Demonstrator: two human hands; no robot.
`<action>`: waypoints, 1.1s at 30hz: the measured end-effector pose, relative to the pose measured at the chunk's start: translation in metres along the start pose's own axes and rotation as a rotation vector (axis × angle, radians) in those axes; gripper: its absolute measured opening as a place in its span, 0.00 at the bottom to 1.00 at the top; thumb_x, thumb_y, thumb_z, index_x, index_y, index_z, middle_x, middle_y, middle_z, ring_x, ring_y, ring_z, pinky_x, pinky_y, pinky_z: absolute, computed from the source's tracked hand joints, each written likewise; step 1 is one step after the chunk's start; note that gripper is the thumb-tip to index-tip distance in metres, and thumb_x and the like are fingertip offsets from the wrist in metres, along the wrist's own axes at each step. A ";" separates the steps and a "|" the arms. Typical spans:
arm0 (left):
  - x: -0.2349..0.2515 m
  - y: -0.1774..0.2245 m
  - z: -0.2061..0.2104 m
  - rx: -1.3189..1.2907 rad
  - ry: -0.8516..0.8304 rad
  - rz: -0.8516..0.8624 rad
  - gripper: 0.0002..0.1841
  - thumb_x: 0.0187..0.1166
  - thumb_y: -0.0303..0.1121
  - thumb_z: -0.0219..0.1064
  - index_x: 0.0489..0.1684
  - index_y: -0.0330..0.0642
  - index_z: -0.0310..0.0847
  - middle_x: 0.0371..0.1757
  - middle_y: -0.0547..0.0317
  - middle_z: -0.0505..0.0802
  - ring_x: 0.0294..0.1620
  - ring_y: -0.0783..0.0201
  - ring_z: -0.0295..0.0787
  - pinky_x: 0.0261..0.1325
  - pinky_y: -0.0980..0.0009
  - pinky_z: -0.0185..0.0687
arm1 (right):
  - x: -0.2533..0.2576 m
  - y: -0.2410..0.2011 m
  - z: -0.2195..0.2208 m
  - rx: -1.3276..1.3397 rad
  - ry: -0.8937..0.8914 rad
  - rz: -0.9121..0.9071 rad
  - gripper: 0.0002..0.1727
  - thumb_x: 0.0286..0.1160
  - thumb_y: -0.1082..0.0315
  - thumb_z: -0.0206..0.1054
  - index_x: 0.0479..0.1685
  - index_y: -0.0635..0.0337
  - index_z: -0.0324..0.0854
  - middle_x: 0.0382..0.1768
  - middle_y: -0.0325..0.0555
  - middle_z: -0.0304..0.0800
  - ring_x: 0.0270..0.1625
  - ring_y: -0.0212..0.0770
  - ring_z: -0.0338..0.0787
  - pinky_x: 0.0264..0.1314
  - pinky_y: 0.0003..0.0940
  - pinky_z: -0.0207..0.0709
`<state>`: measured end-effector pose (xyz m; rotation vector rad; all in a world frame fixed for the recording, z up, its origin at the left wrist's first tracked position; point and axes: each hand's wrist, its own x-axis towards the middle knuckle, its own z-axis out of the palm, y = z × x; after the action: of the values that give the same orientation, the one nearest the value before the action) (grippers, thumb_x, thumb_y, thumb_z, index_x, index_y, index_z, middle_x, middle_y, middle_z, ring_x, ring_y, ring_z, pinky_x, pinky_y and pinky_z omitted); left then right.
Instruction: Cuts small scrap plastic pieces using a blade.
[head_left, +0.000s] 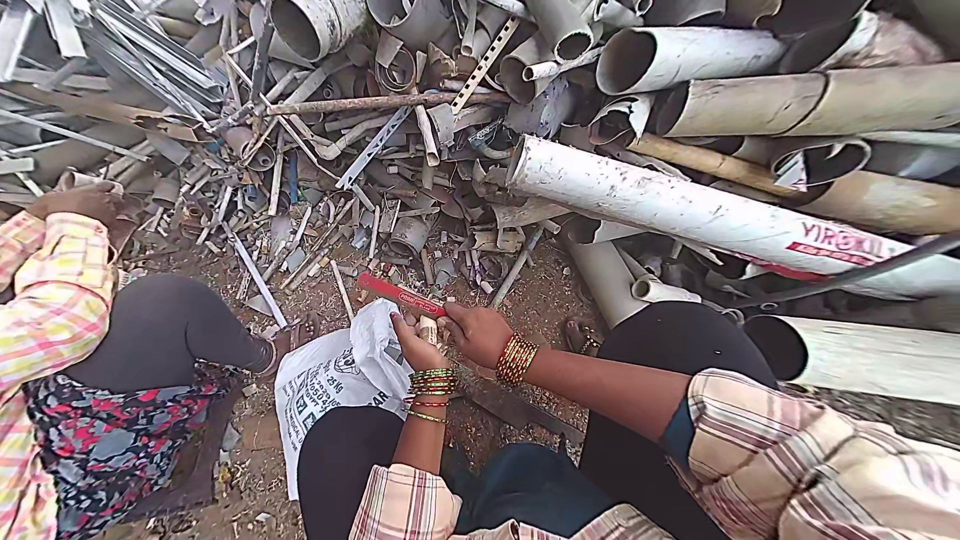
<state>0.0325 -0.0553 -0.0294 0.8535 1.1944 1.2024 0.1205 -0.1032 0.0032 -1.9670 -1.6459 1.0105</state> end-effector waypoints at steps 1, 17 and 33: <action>0.000 0.002 -0.001 0.015 0.026 0.006 0.34 0.96 0.49 0.26 0.43 0.35 0.78 0.27 0.60 0.85 0.25 0.73 0.82 0.31 0.76 0.78 | -0.003 -0.003 0.002 0.008 -0.011 -0.014 0.24 0.97 0.59 0.43 0.68 0.70 0.74 0.50 0.69 0.88 0.58 0.67 0.89 0.61 0.64 0.76; 0.004 -0.001 -0.010 0.031 0.049 -0.003 0.36 0.97 0.48 0.24 0.63 0.26 0.74 0.44 0.43 0.87 0.39 0.63 0.86 0.46 0.68 0.81 | -0.001 -0.006 0.005 -0.041 -0.033 -0.018 0.24 0.96 0.58 0.43 0.69 0.70 0.74 0.50 0.70 0.88 0.58 0.69 0.89 0.60 0.65 0.76; 0.006 -0.002 -0.004 0.009 0.031 0.075 0.34 0.96 0.46 0.23 0.64 0.26 0.70 0.44 0.48 0.84 0.43 0.67 0.83 0.51 0.71 0.79 | -0.005 -0.011 0.003 -0.011 -0.032 -0.019 0.24 0.97 0.58 0.43 0.65 0.70 0.75 0.47 0.68 0.87 0.56 0.66 0.89 0.59 0.63 0.76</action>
<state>0.0287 -0.0500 -0.0334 0.8957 1.2027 1.2759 0.1104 -0.1059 0.0102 -1.9481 -1.6867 1.0333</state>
